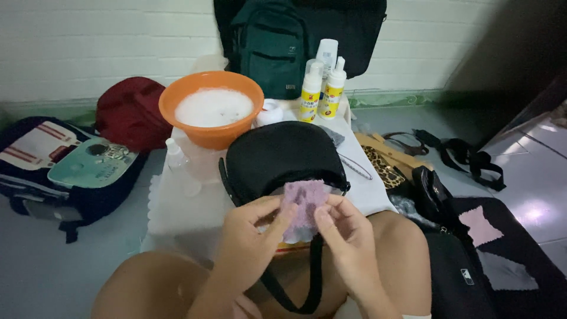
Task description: Cleaning a black leather accessory by applying foam and scrubbing it with a toothbrush and cloth.
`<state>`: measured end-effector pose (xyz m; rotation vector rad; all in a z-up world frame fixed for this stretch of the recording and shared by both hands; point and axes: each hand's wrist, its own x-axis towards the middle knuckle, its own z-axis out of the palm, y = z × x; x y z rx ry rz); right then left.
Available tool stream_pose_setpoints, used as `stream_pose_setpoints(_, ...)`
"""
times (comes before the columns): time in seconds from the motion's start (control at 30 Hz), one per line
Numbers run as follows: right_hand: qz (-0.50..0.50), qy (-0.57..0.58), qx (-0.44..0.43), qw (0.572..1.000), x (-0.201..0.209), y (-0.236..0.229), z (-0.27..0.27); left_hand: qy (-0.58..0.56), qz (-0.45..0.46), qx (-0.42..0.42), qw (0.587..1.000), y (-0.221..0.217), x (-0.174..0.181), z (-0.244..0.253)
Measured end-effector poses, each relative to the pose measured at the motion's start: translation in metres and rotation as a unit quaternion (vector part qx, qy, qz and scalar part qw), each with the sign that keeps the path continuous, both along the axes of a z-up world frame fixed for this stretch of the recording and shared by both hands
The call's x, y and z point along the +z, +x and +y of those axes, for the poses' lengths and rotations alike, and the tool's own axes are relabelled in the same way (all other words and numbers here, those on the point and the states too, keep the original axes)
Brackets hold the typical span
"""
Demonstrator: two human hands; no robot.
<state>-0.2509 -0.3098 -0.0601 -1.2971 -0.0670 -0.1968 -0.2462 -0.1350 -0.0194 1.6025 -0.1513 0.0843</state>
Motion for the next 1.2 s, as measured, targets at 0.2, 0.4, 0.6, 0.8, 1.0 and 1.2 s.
stream_pose_setpoints(0.2, -0.043, -0.042, -0.009, 0.998, 0.001, -0.002, 0.006, 0.110, -0.166, -0.013, 0.980, -0.003, -0.003, 0.001)
stream_pose_setpoints(0.4, 0.035, -0.005, -0.020, 0.999, 0.005, 0.000, -0.002, -0.054, 0.061, -0.082, 0.993, 0.014, -0.018, 0.007)
stream_pose_setpoints(0.6, 0.064, 0.026, -0.019, 0.997, -0.004, 0.005, 0.001, -0.036, 0.050, -0.071, 0.996, 0.020, -0.016, 0.008)
stream_pose_setpoints(0.8, -0.077, -0.093, -0.192, 0.974, 0.000, -0.006, 0.038, -0.078, 0.012, -0.009, 0.997, 0.028, -0.037, 0.012)
stream_pose_setpoints(1.0, 0.021, -0.111, -0.116, 0.987, 0.010, -0.003, 0.046, -0.092, -0.001, -0.098, 0.991, 0.021, -0.043, 0.022)
stream_pose_setpoints(1.2, 0.023, -0.174, -0.050, 0.983, 0.021, -0.008, 0.051, -0.148, 0.100, -0.103, 0.978, 0.009, -0.069, 0.033)
